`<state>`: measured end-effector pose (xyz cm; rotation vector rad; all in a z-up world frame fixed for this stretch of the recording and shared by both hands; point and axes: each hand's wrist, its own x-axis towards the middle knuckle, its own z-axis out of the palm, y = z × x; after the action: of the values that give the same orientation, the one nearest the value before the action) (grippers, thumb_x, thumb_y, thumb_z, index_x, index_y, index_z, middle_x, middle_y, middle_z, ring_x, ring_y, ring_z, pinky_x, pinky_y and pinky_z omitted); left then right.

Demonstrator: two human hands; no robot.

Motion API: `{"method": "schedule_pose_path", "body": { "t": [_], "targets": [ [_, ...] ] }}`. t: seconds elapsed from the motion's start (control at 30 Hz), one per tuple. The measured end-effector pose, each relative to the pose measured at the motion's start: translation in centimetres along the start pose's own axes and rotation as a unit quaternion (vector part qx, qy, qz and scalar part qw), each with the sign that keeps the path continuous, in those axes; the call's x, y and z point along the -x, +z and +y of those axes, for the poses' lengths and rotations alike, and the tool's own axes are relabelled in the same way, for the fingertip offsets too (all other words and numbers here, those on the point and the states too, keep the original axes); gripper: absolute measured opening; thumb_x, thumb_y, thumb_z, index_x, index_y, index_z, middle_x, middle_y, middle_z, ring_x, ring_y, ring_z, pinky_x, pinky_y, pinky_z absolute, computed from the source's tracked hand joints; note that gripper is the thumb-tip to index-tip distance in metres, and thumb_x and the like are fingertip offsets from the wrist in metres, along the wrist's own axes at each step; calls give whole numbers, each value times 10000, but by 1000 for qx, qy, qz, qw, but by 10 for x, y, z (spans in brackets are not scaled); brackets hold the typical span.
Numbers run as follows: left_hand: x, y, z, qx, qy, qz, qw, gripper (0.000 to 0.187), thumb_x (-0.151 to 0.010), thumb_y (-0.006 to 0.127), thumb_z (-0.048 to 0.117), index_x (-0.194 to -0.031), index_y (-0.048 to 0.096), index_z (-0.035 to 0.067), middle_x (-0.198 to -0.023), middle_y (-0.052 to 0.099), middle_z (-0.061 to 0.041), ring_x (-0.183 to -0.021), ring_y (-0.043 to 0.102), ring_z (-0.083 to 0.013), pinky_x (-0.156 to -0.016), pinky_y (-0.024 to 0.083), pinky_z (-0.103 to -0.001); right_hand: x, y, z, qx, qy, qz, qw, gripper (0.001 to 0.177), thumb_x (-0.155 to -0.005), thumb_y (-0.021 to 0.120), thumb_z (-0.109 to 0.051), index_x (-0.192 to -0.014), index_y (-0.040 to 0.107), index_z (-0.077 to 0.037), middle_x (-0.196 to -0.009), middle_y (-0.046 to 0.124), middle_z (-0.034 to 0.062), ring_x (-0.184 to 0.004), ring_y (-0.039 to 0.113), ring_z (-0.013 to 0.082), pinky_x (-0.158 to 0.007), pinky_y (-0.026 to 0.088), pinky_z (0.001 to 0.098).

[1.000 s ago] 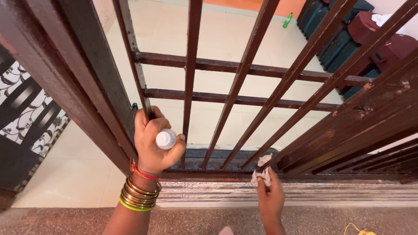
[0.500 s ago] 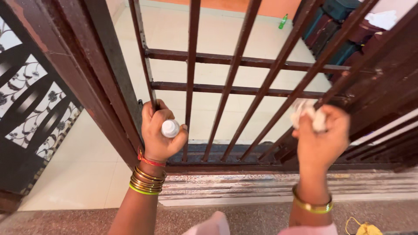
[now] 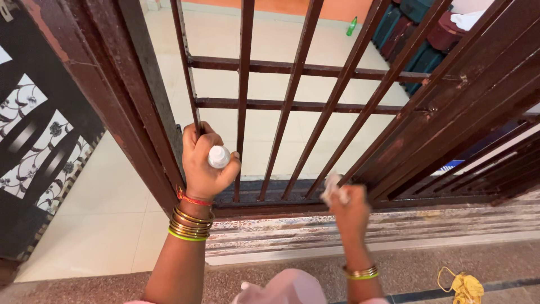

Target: The person cleans a brown metal security gate using a white spray bottle and a white cloth. They repeatedly spray the liquid onto the metal bars and wipe the surface with the cloth, focusing on the lower horizontal sections and vertical bars of the gate.

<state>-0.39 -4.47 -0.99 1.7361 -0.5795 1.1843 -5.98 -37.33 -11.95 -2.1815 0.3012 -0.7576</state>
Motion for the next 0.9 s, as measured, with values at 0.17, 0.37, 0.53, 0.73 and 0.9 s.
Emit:
{"method": "schedule_pose_path", "body": {
  "t": [0.17,0.37,0.53,0.73,0.9],
  "targets": [
    [0,-1,1,11,1,0,1000,309,-701,761,61,-938,565,28,-1048,475,-153,-934,551,-288,-812,485,-397,28,-9,26,37,121,-20,992,303,-907,717,-164,-1161,587,-60,-909,751,116,-712,758,205,-558,589,330],
    [-3,-1,2,-7,-10,-7,1000,285,-684,760,69,-891,568,28,-967,442,-141,-878,523,-284,-756,456,-396,-32,-77,-20,-193,-79,187,960,333,-1009,684,-2,-1303,532,29,-1257,646,174,-977,712,186,-726,635,272],
    [-9,-3,3,-4,-12,-20,1000,292,-688,767,86,-899,572,31,-979,450,-149,-887,524,-290,-761,462,-399,-87,-100,-70,-199,-139,252,937,315,-1084,667,54,-1355,508,48,-1286,642,172,-983,711,194,-734,636,269],
    [-13,-4,-1,-7,-23,-24,999,309,-668,789,105,-889,584,42,-993,489,-158,-868,529,-283,-749,474,-392,-100,-114,-98,-151,-199,354,901,278,-1116,632,89,-1362,506,60,-1288,642,196,-945,732,233,-691,643,279],
    [-12,-3,-6,-4,-21,-32,999,316,-663,798,104,-896,591,49,-977,474,-155,-882,519,-290,-754,467,-396,-87,-66,-95,-58,-62,167,982,495,-1031,628,-3,-1491,468,82,-1199,679,175,-847,714,175,-655,594,240]
  ]
}}
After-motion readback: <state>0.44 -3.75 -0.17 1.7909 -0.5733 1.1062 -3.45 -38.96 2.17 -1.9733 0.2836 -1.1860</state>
